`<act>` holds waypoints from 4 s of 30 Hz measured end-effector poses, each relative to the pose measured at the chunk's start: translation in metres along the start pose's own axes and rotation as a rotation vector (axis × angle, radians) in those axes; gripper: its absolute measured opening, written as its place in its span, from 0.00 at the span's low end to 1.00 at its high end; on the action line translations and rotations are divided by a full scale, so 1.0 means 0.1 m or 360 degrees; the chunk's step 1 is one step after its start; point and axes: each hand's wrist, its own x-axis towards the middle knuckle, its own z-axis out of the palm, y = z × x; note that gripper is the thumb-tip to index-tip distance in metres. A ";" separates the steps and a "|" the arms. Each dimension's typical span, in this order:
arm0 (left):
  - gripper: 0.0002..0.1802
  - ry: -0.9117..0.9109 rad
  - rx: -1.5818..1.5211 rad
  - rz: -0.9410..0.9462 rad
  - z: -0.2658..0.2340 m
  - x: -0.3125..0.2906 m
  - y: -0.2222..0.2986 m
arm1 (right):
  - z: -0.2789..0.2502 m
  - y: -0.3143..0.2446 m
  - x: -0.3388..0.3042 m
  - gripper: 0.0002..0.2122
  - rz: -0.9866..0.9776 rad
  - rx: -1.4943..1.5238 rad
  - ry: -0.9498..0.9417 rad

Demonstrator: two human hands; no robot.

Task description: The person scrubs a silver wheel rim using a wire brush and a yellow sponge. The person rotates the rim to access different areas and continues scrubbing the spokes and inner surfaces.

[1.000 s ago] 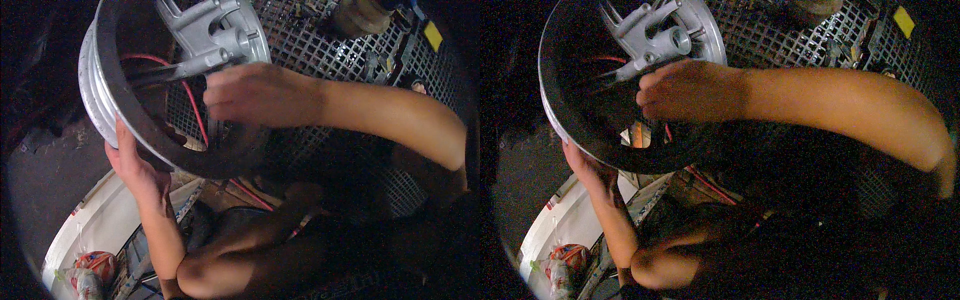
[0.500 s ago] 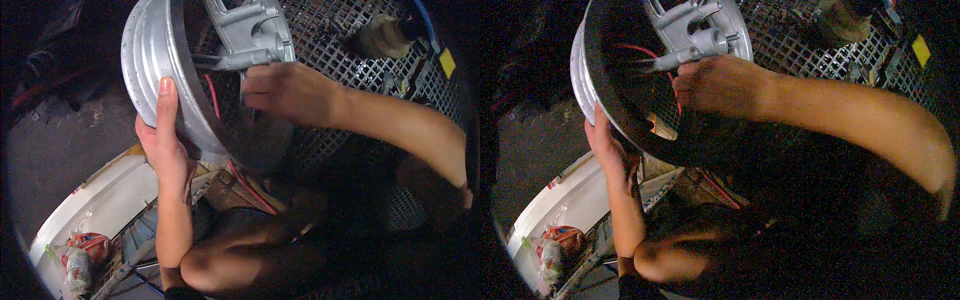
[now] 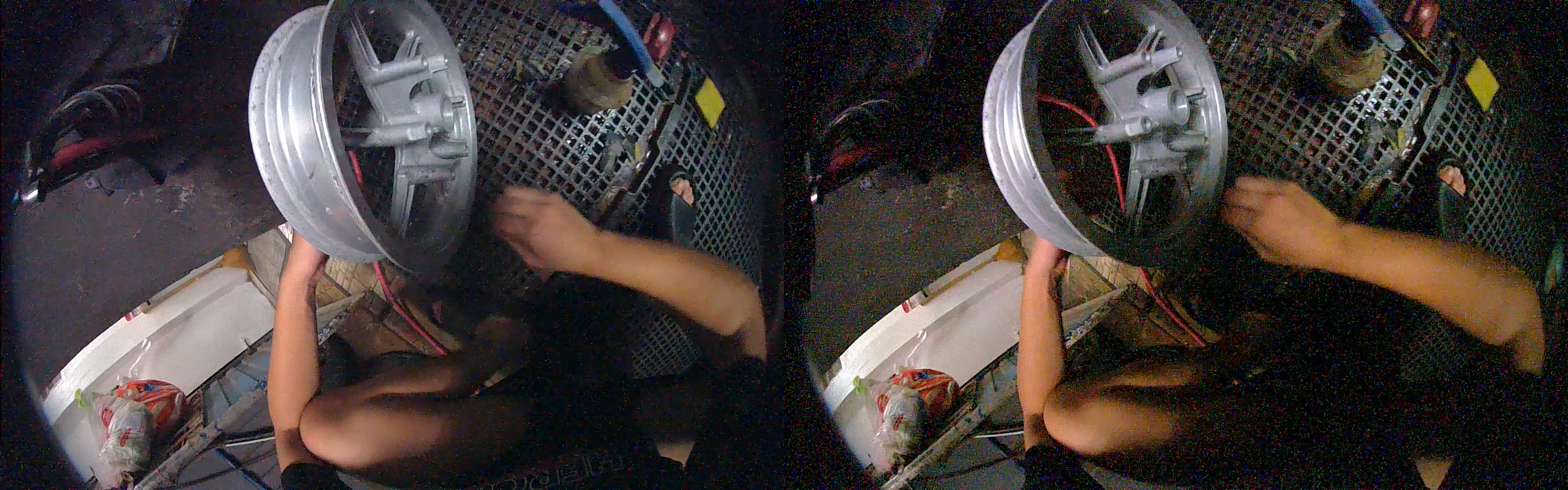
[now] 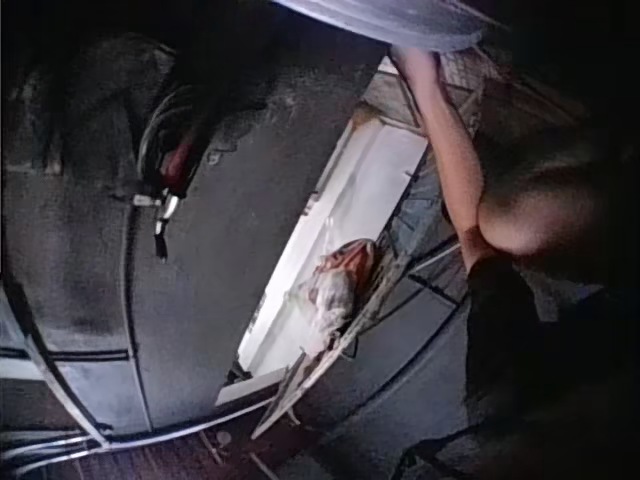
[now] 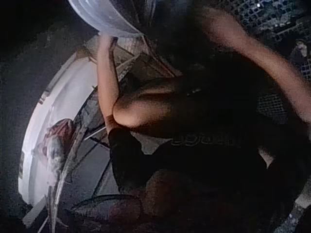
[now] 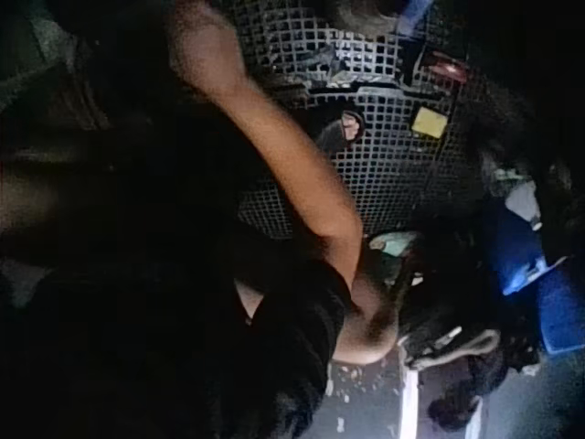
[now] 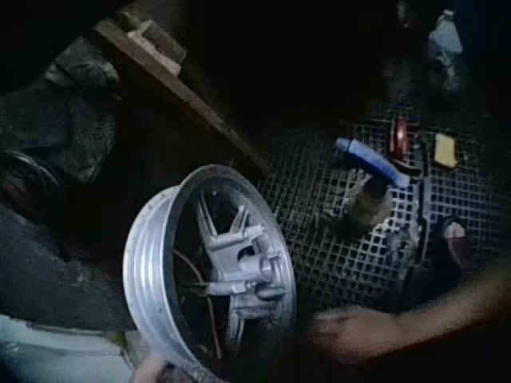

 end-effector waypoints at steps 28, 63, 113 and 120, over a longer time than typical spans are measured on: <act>0.26 -0.0567 0.0148 -0.0297 0.86 -0.06 0.42 | 0.64 0.37 -0.17 0.05 0.1278 0.1626 0.0879; 0.31 0.0076 -0.0253 -0.0016 0.89 -0.71 1.00 | 0.02 0.02 -0.03 0.09 0.1672 0.2028 0.0180; 0.23 -0.0032 -0.0678 -0.0146 0.76 -1.53 -0.17 | 0.95 -0.55 -0.08 0.07 0.1365 0.0685 0.0900; 0.22 -0.0021 -0.0633 0.0007 0.86 -1.56 -0.13 | 0.95 -0.52 -0.05 0.08 0.1532 0.0644 0.1132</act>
